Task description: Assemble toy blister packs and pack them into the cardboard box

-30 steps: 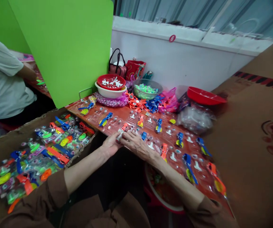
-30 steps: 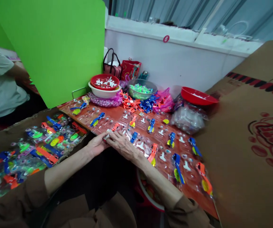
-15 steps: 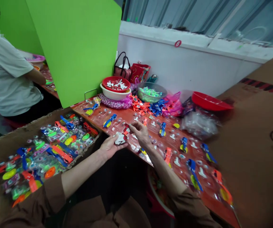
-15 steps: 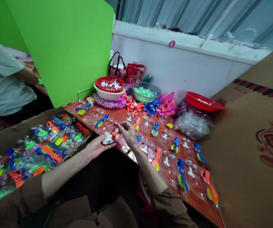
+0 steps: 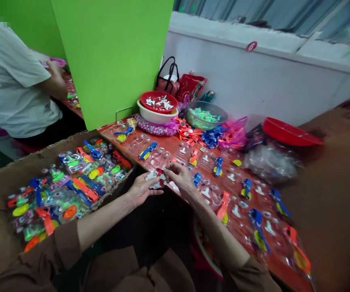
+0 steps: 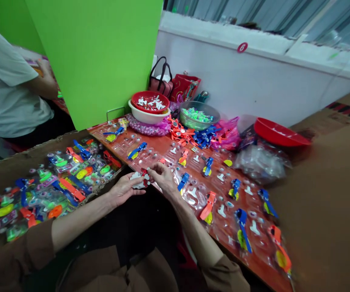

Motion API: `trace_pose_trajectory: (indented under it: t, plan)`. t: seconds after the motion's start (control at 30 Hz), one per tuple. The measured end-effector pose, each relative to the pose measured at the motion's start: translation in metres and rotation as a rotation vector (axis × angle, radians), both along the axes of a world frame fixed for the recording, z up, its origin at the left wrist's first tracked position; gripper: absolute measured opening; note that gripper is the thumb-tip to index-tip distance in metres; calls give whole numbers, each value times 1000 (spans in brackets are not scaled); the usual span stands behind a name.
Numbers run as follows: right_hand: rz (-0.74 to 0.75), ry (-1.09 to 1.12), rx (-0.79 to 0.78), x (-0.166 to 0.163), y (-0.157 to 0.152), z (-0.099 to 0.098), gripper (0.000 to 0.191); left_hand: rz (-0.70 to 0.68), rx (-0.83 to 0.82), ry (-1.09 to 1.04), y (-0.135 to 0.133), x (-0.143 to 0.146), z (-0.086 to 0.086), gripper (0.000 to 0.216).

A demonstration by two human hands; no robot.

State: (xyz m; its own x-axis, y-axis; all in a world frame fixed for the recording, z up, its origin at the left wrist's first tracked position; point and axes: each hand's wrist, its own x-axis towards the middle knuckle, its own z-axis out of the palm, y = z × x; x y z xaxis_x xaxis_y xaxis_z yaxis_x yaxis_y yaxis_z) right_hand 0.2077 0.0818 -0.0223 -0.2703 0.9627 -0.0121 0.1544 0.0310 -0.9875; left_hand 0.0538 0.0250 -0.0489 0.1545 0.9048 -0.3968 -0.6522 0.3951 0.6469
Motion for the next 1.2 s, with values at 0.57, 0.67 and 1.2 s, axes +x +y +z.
trace_pose_trajectory:
  t: [0.57, 0.67, 1.2]
  plan:
    - [-91, -271, 330, 1, 84, -19, 20, 38, -43, 53, -18, -23, -9, 22]
    - [-43, -398, 333, -10, 100, -33, 17, 60, -48, 55, -14, -29, -8, 19]
    - [40, -619, 562, -2, 102, -22, 13, 83, -56, 65, -4, -29, -3, 19]
